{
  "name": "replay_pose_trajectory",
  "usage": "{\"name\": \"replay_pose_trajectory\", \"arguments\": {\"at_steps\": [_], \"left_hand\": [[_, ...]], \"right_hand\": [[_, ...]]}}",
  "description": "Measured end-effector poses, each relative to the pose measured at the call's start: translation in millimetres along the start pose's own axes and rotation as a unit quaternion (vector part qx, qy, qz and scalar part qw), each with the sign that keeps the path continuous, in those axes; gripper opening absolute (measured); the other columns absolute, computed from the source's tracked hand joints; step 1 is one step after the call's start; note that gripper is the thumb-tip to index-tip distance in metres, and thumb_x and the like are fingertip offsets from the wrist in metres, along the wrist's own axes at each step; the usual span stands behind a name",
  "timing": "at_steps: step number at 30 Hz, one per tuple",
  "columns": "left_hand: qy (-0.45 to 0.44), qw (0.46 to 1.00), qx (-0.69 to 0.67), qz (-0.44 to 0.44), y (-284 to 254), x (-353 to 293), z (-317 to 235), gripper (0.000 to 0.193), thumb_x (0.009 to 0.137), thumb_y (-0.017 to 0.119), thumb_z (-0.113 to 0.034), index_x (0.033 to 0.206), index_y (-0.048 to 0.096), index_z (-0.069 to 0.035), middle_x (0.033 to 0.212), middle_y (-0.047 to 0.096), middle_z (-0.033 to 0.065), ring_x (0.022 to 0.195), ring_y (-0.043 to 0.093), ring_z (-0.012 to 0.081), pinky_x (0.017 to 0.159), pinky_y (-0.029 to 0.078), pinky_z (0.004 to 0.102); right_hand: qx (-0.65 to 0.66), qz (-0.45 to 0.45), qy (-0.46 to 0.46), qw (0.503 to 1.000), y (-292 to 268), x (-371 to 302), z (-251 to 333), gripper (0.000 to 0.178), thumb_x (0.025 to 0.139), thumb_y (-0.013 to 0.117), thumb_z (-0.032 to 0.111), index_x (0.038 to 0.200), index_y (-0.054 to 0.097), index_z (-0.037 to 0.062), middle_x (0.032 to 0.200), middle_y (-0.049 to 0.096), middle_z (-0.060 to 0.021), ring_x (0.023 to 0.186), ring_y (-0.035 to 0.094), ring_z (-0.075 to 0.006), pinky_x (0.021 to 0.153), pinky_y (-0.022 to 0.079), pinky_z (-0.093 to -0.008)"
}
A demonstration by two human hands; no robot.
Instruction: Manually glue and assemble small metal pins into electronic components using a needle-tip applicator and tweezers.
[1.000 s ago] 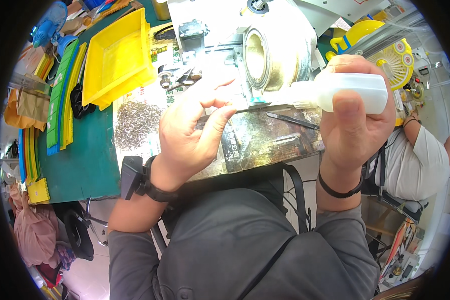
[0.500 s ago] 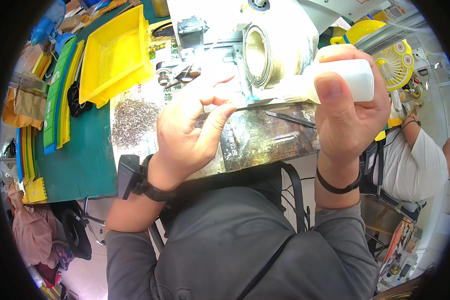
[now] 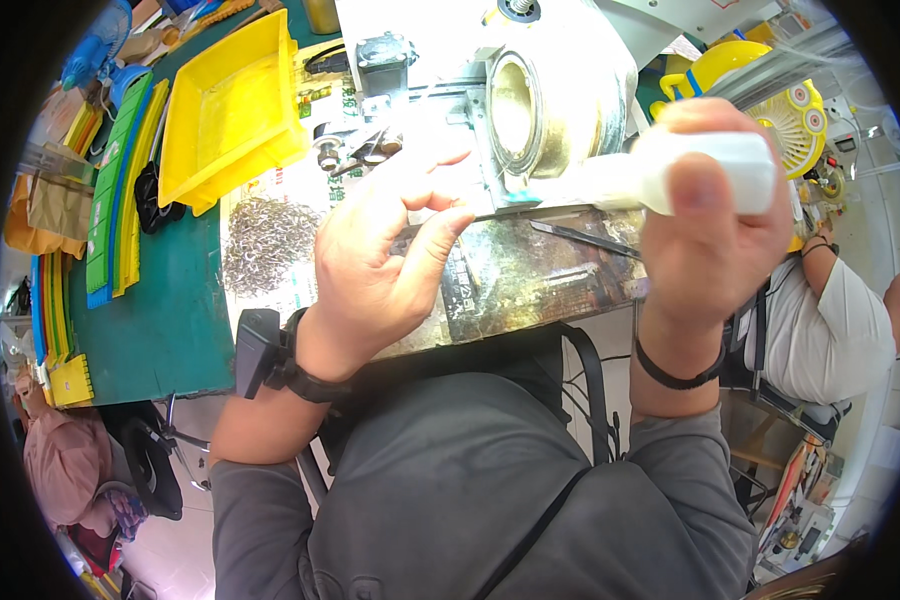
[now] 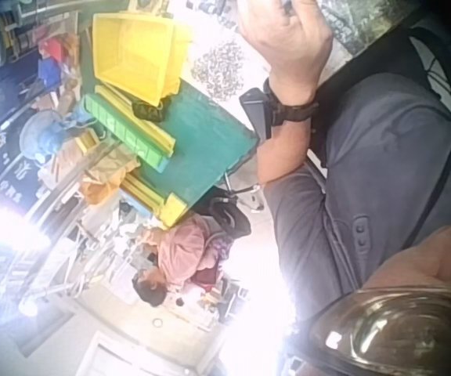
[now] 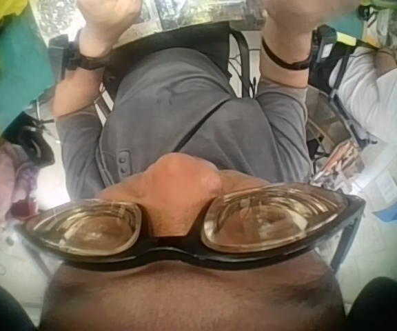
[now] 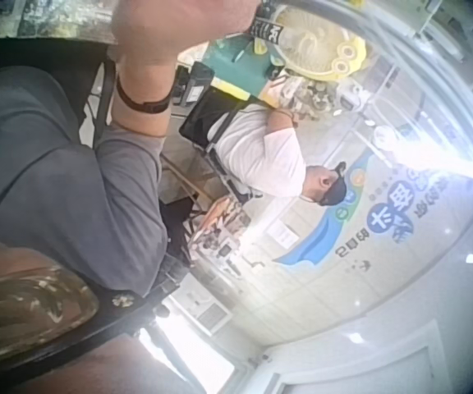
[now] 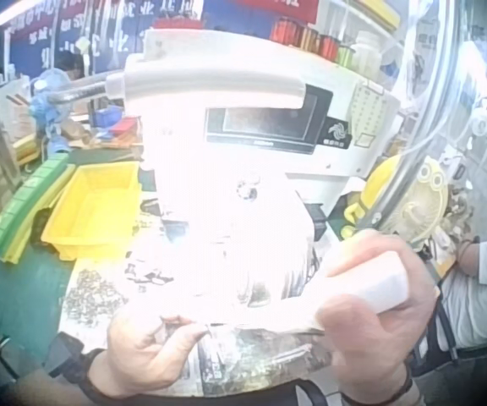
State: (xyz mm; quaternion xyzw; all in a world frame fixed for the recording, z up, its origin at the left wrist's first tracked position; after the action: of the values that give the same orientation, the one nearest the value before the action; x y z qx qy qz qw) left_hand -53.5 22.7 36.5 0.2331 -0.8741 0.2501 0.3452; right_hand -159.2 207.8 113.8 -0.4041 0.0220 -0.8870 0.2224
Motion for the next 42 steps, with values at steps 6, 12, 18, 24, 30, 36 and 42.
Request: {"name": "replay_pose_trajectory", "arguments": {"at_steps": [6, 12, 18, 24, 30, 36, 42], "left_hand": [[-0.006, 1.000, -0.005, -0.005, 1, 1, -2, 0.011, 0.084, 0.076, -0.004, 0.091, 0.068, -0.002, 0.108, 0.074, 0.0172, 0.092, 0.072, 0.0303, 0.079, 0.055, 0.0349], [-0.033, 0.997, 0.063, 0.043, 1, -6, 2, 0.012, 0.084, 0.074, -0.002, 0.094, 0.066, 0.000, 0.104, 0.073, 0.0202, 0.086, 0.069, 0.0320, 0.076, 0.053, 0.0360], [-0.049, 0.997, 0.033, 0.046, 2, -7, 5, 0.003, 0.094, 0.061, -0.001, 0.095, 0.059, 0.001, 0.121, 0.066, 0.0259, 0.116, 0.064, 0.0337, 0.100, 0.046, 0.0414], [-0.046, 0.998, 0.026, 0.033, 7, -8, 8, 0.004, 0.095, 0.060, -0.002, 0.097, 0.058, 0.001, 0.125, 0.065, 0.0250, 0.118, 0.062, 0.0339, 0.103, 0.045, 0.0414], [-0.059, 0.996, 0.041, 0.056, 5, -10, 11, 0.004, 0.097, 0.060, -0.002, 0.098, 0.057, 0.000, 0.131, 0.063, 0.0250, 0.122, 0.059, 0.0294, 0.106, 0.042, 0.0408], [-0.047, 0.995, 0.060, 0.058, 4, -6, 4, 0.004, 0.095, 0.062, -0.002, 0.095, 0.060, 0.000, 0.125, 0.067, 0.0238, 0.114, 0.064, 0.0285, 0.101, 0.046, 0.0385], [-0.035, 0.997, 0.054, 0.044, 5, -3, 5, 0.006, 0.092, 0.067, -0.004, 0.093, 0.061, -0.001, 0.119, 0.069, 0.0228, 0.110, 0.067, 0.0306, 0.098, 0.048, 0.0390]], "right_hand": [[0.105, -0.051, -0.043, 0.992, -68, -24, -7, 0.046, 0.095, 0.069, 0.029, 0.117, 0.058, -0.0095, 0.099, 0.060, -0.0165, 0.080, 0.058, -0.0194, 0.065, 0.048, -0.0305], [0.002, -0.255, 0.152, 0.955, -201, -33, -78, 0.023, 0.093, 0.072, 0.016, 0.105, 0.067, -0.0029, 0.092, 0.067, -0.0055, 0.077, 0.063, -0.0134, 0.061, 0.050, -0.0285], [-0.120, -0.357, 0.076, 0.923, -304, 14, -78, 0.029, 0.092, 0.077, 0.025, 0.103, 0.069, -0.0007, 0.092, 0.070, -0.0052, 0.077, 0.067, -0.0129, 0.059, 0.052, -0.0260], [-0.414, -0.299, 0.099, 0.854, -308, 59, -70, 0.045, 0.086, 0.079, 0.037, 0.103, 0.071, -0.0040, 0.094, 0.074, -0.0109, 0.076, 0.069, -0.0129, 0.066, 0.055, -0.0288], [-0.466, -0.209, 0.103, 0.853, -305, 75, -108, 0.049, 0.091, 0.071, 0.045, 0.111, 0.071, -0.0002, 0.097, 0.075, -0.0092, 0.083, 0.068, -0.0152, 0.077, 0.052, -0.0320], [-0.288, -0.005, 0.157, 0.945, -182, -7, -58, 0.018, 0.090, 0.072, 0.018, 0.094, 0.069, 0.0011, 0.076, 0.060, -0.0020, 0.070, 0.055, -0.0083, 0.065, 0.044, -0.0255], [-0.324, 0.254, 0.109, 0.905, -76, -104, -87, 0.024, 0.077, 0.079, 0.009, 0.097, 0.067, 0.0025, 0.091, 0.059, -0.0129, 0.088, 0.058, -0.0318, 0.078, 0.047, -0.0397]]}}
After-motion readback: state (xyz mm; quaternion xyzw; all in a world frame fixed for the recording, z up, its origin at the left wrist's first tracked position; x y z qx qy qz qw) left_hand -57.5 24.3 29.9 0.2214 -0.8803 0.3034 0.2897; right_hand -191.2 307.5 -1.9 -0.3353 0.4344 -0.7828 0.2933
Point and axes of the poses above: each hand's wrist, its own x-axis towards the middle knuckle, its own y-axis out of the palm, z = x × y, the point moved 5 cm from there along x, towards the middle knuckle
